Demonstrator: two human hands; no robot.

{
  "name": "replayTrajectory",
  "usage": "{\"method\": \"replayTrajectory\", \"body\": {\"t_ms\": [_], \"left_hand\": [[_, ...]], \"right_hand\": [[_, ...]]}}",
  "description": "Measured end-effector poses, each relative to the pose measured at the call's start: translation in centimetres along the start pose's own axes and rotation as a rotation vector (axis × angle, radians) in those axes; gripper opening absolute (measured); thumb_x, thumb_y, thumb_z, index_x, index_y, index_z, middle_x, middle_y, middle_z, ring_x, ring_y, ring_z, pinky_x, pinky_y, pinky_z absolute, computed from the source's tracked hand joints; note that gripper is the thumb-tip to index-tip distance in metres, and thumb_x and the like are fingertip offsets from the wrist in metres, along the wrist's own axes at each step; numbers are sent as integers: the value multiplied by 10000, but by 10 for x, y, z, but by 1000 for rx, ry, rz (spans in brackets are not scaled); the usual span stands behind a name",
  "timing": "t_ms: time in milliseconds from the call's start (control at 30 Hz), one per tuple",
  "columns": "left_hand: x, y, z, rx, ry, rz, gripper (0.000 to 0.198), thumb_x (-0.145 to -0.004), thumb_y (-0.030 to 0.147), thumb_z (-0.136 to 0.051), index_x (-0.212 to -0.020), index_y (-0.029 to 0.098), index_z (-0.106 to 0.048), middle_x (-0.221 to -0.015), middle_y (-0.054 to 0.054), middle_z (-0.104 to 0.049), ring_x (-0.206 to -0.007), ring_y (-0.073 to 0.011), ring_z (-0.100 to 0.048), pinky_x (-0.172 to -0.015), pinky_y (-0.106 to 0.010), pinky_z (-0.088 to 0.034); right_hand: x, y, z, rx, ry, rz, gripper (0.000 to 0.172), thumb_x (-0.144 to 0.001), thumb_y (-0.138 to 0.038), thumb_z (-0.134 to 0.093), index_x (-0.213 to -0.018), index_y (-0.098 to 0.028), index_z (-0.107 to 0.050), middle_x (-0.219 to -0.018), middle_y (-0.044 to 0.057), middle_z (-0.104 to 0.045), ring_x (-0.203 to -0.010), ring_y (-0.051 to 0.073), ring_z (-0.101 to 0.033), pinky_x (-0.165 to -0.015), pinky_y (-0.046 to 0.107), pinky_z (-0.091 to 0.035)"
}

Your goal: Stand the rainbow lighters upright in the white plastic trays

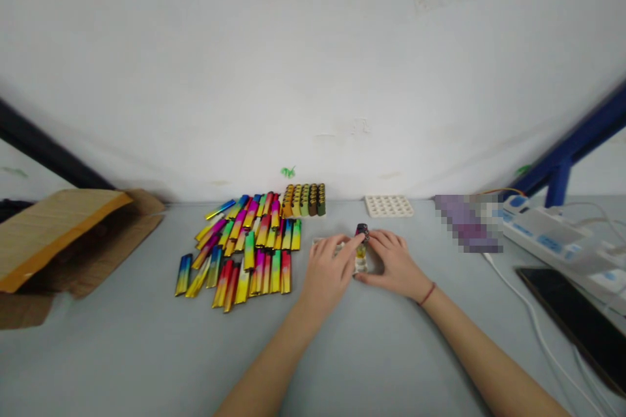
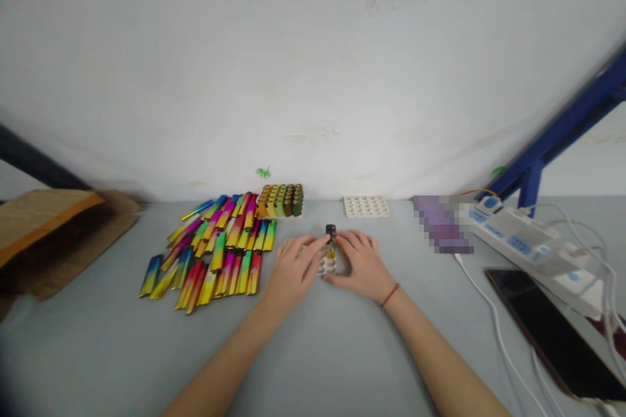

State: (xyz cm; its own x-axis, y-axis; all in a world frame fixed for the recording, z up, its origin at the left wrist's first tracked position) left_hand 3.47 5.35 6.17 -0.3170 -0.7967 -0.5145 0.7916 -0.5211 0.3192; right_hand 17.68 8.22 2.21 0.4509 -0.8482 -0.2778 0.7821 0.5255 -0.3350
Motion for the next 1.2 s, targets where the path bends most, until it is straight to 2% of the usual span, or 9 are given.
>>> {"method": "replayTrajectory", "body": {"t_ms": [133,233,300,433,567,667,867,1067,1200], "left_hand": [[-3,-20,24,7,73,56,358,-978,271,-448,-1287,215,-620,-1058,-87,-695,-982,-212,-631,-893,-343,-483],[-4,-56,56,-80,156,228,290,-962,268,-436,-1061,168,-690,-975,-102,-705,-946,-233,-639,-916,-367,-482],[0,-86,80,-212,186,395,299,-945,302,-433,-1034,157,-680,-990,-127,-706,-967,-273,-638,-930,-411,-478],[20,-139,111,-397,92,786,380,-907,357,-420,-1083,104,-640,-1078,-204,-696,-1043,-350,-639,-921,-468,-485],[40,-167,108,-329,-129,1052,480,-893,512,-382,-1027,140,-653,-1016,-207,-726,-975,-378,-677,-833,-481,-512],[42,-170,100,-300,-250,1077,515,-878,550,-368,-994,153,-674,-1022,-212,-736,-988,-381,-687,-820,-474,-517],[41,-172,95,-293,-282,1052,509,-882,509,-351,-998,138,-679,-1080,-232,-725,-1015,-382,-684,-839,-462,-510],[42,-178,95,-269,-196,974,491,-916,467,-326,-1005,118,-660,-1032,-240,-727,-1022,-377,-680,-841,-453,-508],[39,-177,112,-193,-9,1014,439,-926,457,-372,-1117,132,-596,-1048,-195,-725,-1048,-350,-671,-891,-455,-504]], "right_hand": [[1,1,-1,7,15,18,695,-754,-578,-724,-1301,-180,-571,-1326,170,-604,-1222,364,-503,-996,520,-378],[2,2,-1,16,17,21,673,-759,-585,-715,-1280,-180,-586,-1313,172,-609,-1216,367,-507,-991,520,-381],[2,2,-2,20,11,19,670,-762,-593,-709,-1271,-173,-591,-1302,177,-613,-1208,367,-511,-983,516,-387],[2,2,-2,25,7,19,677,-767,-599,-702,-1268,-158,-590,-1295,184,-615,-1202,364,-512,-981,515,-386],[2,2,-1,31,14,23,672,-771,-595,-698,-1274,-163,-591,-1284,182,-621,-1195,364,-518,-975,514,-392],[2,2,-1,32,15,30,664,-777,-602,-690,-1280,-179,-593,-1275,175,-626,-1188,362,-523,-974,516,-395],[2,1,0,39,12,32,656,-789,-607,-675,-1282,-181,-592,-1287,178,-619,-1191,367,-519,-966,517,-397],[2,2,-1,31,11,24,665,-789,-614,-672,-1274,-167,-587,-1292,178,-613,-1196,363,-515,-978,519,-387],[2,1,-1,28,1,24,663,-785,-602,-681,-1278,-168,-583,-1295,175,-616,-1203,361,-514,-988,522,-385]]}}
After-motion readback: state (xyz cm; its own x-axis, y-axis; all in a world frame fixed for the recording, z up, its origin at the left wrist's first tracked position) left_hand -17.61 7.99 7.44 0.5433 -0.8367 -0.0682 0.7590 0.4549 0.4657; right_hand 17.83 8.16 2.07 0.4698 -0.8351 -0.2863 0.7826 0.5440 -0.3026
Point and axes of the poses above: each hand's wrist, its own x-axis away from the middle knuckle, its own z-axis out of the back of the hand, y = z × x, the point moved 7 cm from there along -x, towards the middle knuckle
